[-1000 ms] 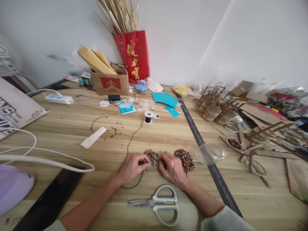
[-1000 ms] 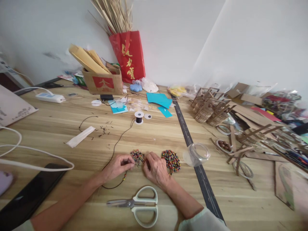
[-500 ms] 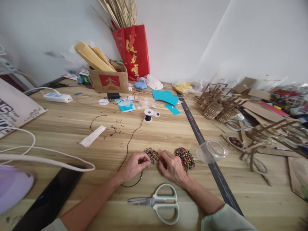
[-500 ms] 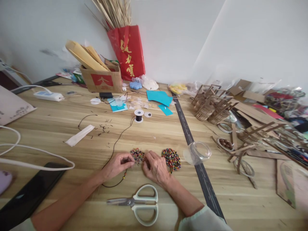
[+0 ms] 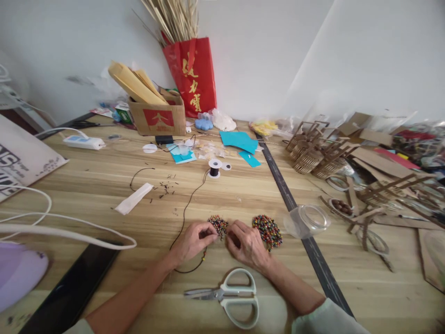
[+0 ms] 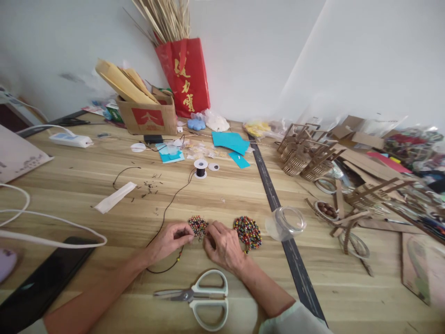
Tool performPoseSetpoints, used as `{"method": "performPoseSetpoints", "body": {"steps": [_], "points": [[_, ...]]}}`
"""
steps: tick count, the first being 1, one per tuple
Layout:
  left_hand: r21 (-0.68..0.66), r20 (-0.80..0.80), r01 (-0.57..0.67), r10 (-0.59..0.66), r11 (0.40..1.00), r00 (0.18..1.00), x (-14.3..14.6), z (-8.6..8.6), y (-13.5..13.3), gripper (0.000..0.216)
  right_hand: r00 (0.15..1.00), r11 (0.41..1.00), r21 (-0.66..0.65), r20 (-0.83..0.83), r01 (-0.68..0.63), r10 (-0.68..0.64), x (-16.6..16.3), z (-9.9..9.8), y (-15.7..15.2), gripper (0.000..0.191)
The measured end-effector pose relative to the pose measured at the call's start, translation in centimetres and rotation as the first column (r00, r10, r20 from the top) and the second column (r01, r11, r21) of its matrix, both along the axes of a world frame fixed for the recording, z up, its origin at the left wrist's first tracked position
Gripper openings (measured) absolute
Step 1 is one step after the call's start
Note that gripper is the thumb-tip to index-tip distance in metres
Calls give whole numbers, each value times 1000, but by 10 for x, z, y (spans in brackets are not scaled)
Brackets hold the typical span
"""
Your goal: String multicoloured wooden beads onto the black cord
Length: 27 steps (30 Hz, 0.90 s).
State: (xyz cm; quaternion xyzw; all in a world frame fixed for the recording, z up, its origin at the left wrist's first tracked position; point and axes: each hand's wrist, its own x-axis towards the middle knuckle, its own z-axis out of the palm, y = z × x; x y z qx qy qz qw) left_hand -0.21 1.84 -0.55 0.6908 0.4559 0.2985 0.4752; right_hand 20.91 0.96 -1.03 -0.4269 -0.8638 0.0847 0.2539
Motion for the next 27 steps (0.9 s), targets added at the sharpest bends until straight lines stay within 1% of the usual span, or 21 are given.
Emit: {"method": "performPoseSetpoints", "body": {"steps": [7, 13, 16, 19, 22, 27], "points": [[-12, 0, -1, 1, 1000, 1000, 0, -1, 0, 14, 1000, 1000, 6, 16, -6, 6, 1, -2, 1, 7], [-31, -12, 8, -8, 999, 1000, 2, 2, -1, 16, 998, 998, -1, -20, -58, 58, 1, -2, 2, 9], [-37, -16, 0, -1, 999, 1000, 3, 4, -1, 16, 990, 994, -22, -99, -104, 101, -1, 0, 0, 11], [-39, -6, -1, 1, 999, 1000, 4, 5, -1, 15, 958, 985, -70, -254, -158, 136, -6, 2, -3, 13], [-39, -6, 8, -8, 999, 1000, 4, 6, -2, 15, 921, 979, -132, -376, -156, 96, -12, 1, -6, 11], [-40, 0, 4, -4, 999, 1000, 4, 7, -2, 13, 896, 957, -250, -443, -145, 21, -15, -2, -7, 8]]}}
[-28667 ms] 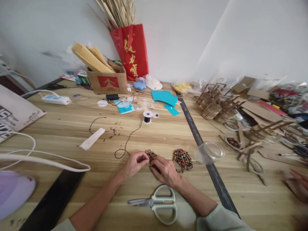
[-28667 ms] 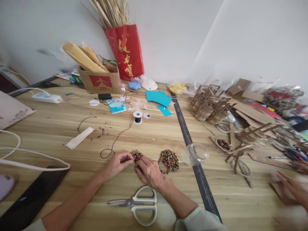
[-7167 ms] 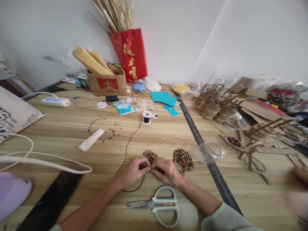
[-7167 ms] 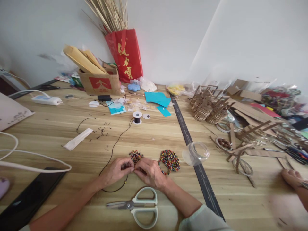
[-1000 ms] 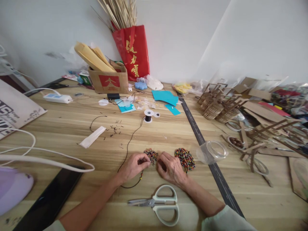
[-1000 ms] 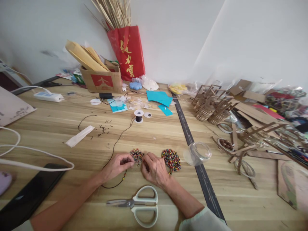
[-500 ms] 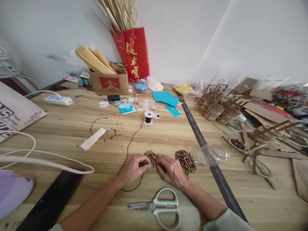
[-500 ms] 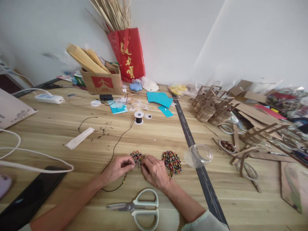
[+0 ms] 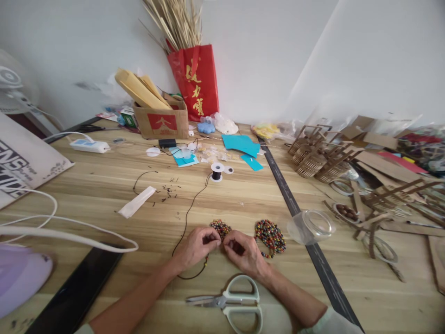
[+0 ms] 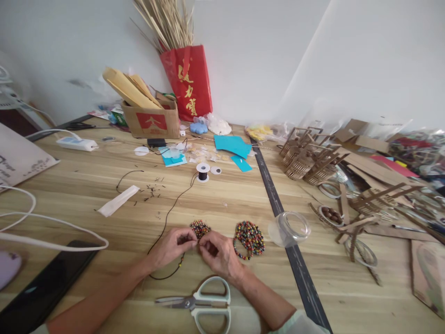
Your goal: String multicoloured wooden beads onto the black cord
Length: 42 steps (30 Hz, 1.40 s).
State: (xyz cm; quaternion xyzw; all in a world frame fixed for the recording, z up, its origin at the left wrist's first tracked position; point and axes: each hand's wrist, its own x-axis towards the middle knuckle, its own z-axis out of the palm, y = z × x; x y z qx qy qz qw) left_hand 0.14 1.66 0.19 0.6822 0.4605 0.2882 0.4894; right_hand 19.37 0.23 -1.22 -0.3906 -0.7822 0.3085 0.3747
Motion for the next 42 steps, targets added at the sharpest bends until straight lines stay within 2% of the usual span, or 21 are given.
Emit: {"method": "performPoseSetpoints", "body": {"steps": [11, 23, 42], "points": [[12, -32, 5, -5, 1000, 999, -1, -3, -1, 12, 999, 988, -152, -30, 21, -25, 4, -3, 4, 8], [33, -51, 3, -1, 999, 999, 0, -3, -1, 11, 1000, 992, -127, -23, -11, 8, 4, -2, 3, 8], [11, -70, 1, 0, 1000, 998, 0, -2, -2, 11, 1000, 987, -157, -21, -15, 12, 4, -2, 4, 8]]}}
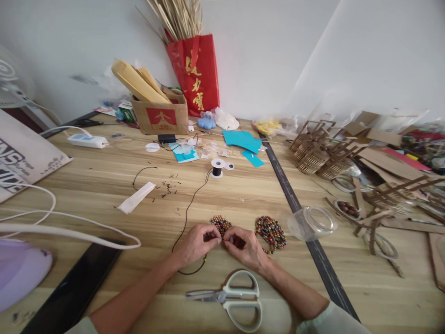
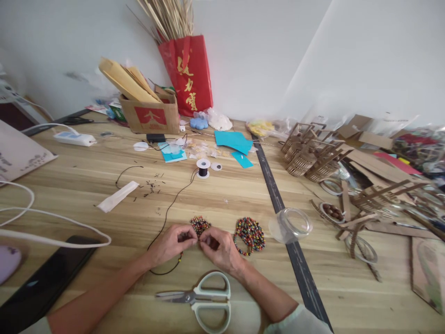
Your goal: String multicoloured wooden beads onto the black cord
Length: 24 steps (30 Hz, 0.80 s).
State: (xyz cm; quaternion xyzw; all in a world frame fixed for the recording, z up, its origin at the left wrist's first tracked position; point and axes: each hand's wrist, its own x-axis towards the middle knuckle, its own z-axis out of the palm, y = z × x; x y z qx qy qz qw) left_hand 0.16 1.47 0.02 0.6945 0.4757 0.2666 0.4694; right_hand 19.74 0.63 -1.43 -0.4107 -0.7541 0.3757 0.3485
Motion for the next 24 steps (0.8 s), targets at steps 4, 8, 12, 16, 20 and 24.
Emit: {"method": "performPoseSetpoints", "body": {"steps": [4, 8, 12, 16, 20, 24], "points": [[15, -8, 11, -11, 1000, 1000, 0, 1, 1, 11, 1000, 1000, -9, -7, -6, 6, 0, 0, 0, 7], [15, -23, 14, -14, 1000, 1000, 1, 4, 1, 11, 1000, 1000, -16, -3, -6, 6, -1, 0, 0, 7], [27, -26, 17, -16, 999, 1000, 1, 3, 0, 11, 1000, 1000, -14, -8, -12, 12, -1, 3, 0, 7], [32, -34, 17, -16, 999, 999, 0, 1, 0, 10, 999, 999, 11, -12, -32, 32, -1, 6, 1, 8], [23, -49, 22, -21, 999, 999, -1, 2, 0, 11, 999, 999, 24, -9, -37, 37, 0, 5, 2, 8], [18, -36, 21, -20, 1000, 999, 0, 1, 1, 12, 999, 999, 10, -13, -34, 34, 0, 4, 1, 7]]}}
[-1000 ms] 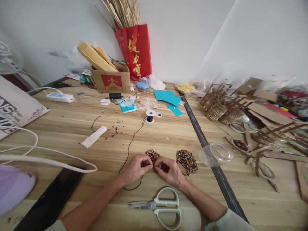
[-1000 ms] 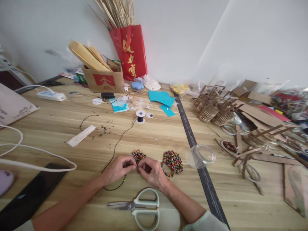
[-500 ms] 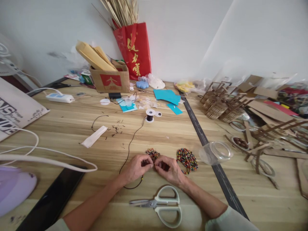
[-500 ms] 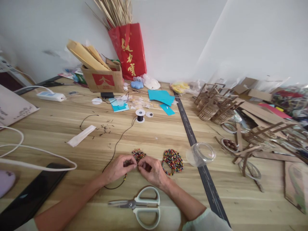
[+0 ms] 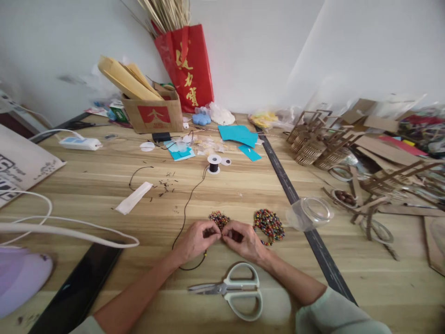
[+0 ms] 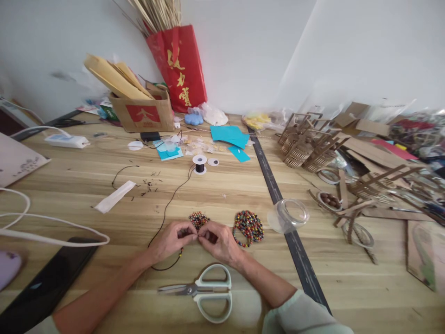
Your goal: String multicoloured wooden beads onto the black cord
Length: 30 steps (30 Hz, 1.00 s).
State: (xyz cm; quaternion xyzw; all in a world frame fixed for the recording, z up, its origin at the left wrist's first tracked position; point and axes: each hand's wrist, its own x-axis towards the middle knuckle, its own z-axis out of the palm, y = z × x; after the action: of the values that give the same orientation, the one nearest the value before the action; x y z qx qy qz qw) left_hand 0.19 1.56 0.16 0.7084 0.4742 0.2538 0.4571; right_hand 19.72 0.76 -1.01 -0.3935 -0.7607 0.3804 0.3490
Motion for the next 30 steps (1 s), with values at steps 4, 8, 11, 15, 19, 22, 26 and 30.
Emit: {"method": "performPoseSetpoints", "body": {"steps": [4, 8, 11, 15, 19, 22, 26, 30], "points": [[4, 5, 4, -4, 1000, 1000, 0, -2, 1, 13, 1000, 1000, -22, -10, 7, -7, 0, 1, -1, 6], [9, 13, 17, -17, 1000, 1000, -1, -4, 2, 13, 1000, 1000, -19, -9, 12, -12, 0, 1, -1, 6], [4, 19, 25, -25, 1000, 1000, -3, -5, 2, 13, 1000, 1000, -5, -9, 14, -14, 0, 0, 0, 6], [-8, 41, 20, -20, 1000, 999, -4, -9, 2, 13, 1000, 1000, 7, -16, 18, -17, 0, -2, 0, 7], [-27, 87, 5, -2, 1000, 996, -4, -14, 3, 11, 1000, 1000, 11, -18, 18, -18, 0, -2, 0, 7], [-43, 93, -10, 14, 999, 996, -4, -15, 3, 10, 1000, 1000, 7, -18, 14, -14, 0, -2, 0, 6], [-33, 91, -11, 14, 999, 996, -4, -14, 2, 9, 1000, 1000, 2, -11, 15, -15, 0, 0, 0, 7], [-29, 77, -5, 7, 1000, 997, -3, -13, 2, 9, 1000, 1000, -1, 0, 9, -9, 0, 1, 0, 7]]}}
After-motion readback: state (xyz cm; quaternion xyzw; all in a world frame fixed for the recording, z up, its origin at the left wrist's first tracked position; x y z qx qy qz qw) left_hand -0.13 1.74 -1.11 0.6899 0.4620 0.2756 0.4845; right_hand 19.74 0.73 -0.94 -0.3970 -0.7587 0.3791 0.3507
